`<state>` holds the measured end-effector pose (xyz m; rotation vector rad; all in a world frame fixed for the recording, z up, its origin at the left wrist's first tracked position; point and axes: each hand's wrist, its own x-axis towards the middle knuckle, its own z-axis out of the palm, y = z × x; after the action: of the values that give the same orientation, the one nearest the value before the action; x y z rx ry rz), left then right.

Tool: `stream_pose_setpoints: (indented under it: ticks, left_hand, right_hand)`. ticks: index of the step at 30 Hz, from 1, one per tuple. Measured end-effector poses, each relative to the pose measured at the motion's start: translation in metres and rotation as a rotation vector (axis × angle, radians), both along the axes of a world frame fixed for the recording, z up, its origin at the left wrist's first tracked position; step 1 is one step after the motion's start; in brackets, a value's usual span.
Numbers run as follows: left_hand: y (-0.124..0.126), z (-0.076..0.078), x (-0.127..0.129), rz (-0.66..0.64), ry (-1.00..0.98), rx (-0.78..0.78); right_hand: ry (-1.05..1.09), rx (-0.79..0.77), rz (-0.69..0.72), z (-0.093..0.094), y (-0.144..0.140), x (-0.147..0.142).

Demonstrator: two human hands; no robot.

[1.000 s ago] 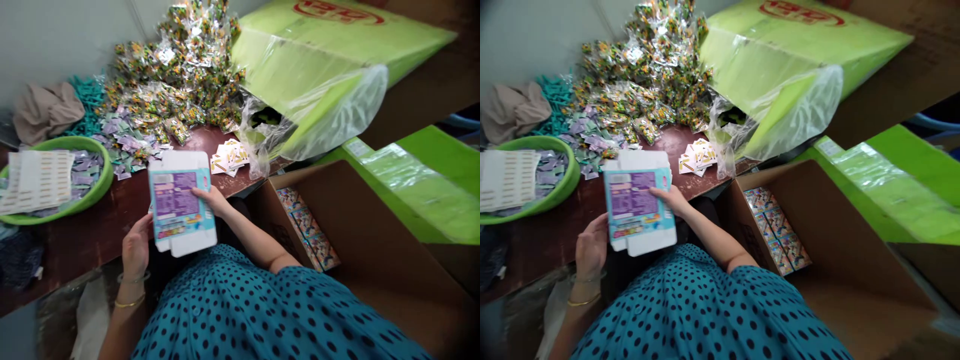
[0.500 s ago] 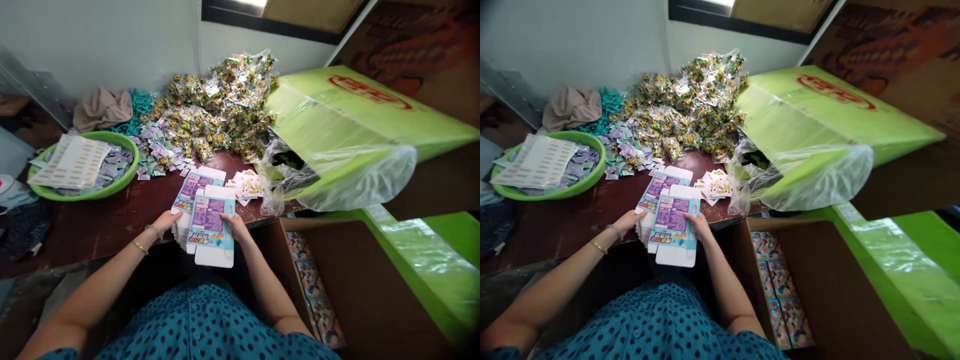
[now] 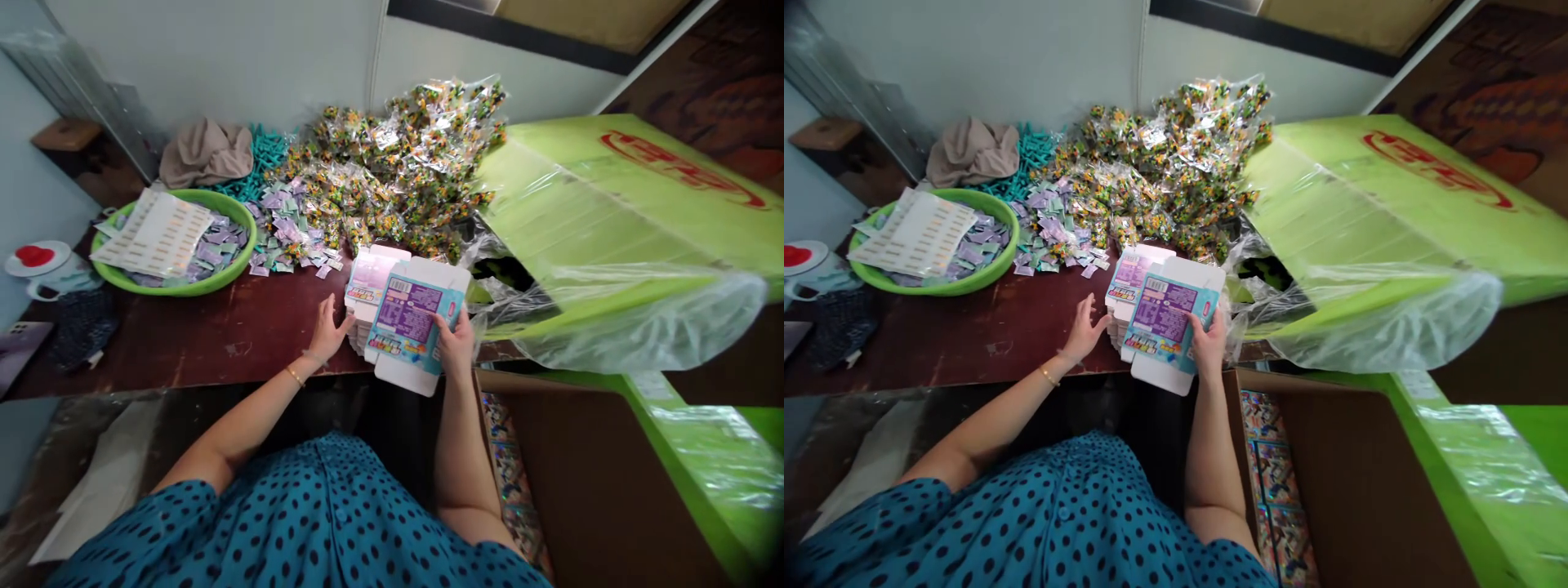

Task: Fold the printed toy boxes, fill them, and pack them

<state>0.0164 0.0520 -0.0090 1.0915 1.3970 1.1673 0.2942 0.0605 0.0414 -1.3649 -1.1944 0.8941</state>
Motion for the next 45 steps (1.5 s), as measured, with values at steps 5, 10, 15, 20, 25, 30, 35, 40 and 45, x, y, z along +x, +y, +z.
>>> stream_pose_setpoints:
  ticks: [5,10,15,20,25,30,35,40,45]
  left_hand:
    - [-0.092,0.012,-0.030,-0.492,-0.525,-0.071]
    - [-0.141,0.019,-0.041,-0.198,-0.545,-0.173]
    - [-0.131,0.022,-0.039,-0.099,-0.330,0.032]
    - [-0.093,0.022,-0.057,0.067,-0.142,0.337]
    - [-0.057,0.039,-0.088,-0.070,0.034,0.434]
    - [-0.093,0.023,-0.095,0.026,-0.007,0.215]
    - [-0.164,-0.009,-0.091,0.207,-0.033,-0.025]
    - [-0.181,-0.001,-0.094,0.318,-0.414,-0.117]
    - [-0.171,0.003,-0.111,0.249,-0.639,-0.479]
  right_hand:
    - [-0.063,-0.038,0.229,0.016,-0.085,-0.071]
    - [-0.096,-0.089,0.348,0.007,-0.138,-0.127]
    - [0.112,-0.239,0.379,-0.024,-0.124,-0.118]
    - [0.084,-0.074,0.410,-0.041,-0.100,-0.127]
    - [-0.003,0.143,0.403,-0.030,-0.067,-0.154]
    - [-0.057,0.030,0.301,-0.054,-0.094,-0.160]
    - [-0.155,-0.054,0.557,-0.076,-0.136,-0.158]
    - [-0.110,-0.179,0.908,-0.067,-0.114,-0.156]
    - [0.086,-0.243,0.861,-0.061,-0.092,-0.165]
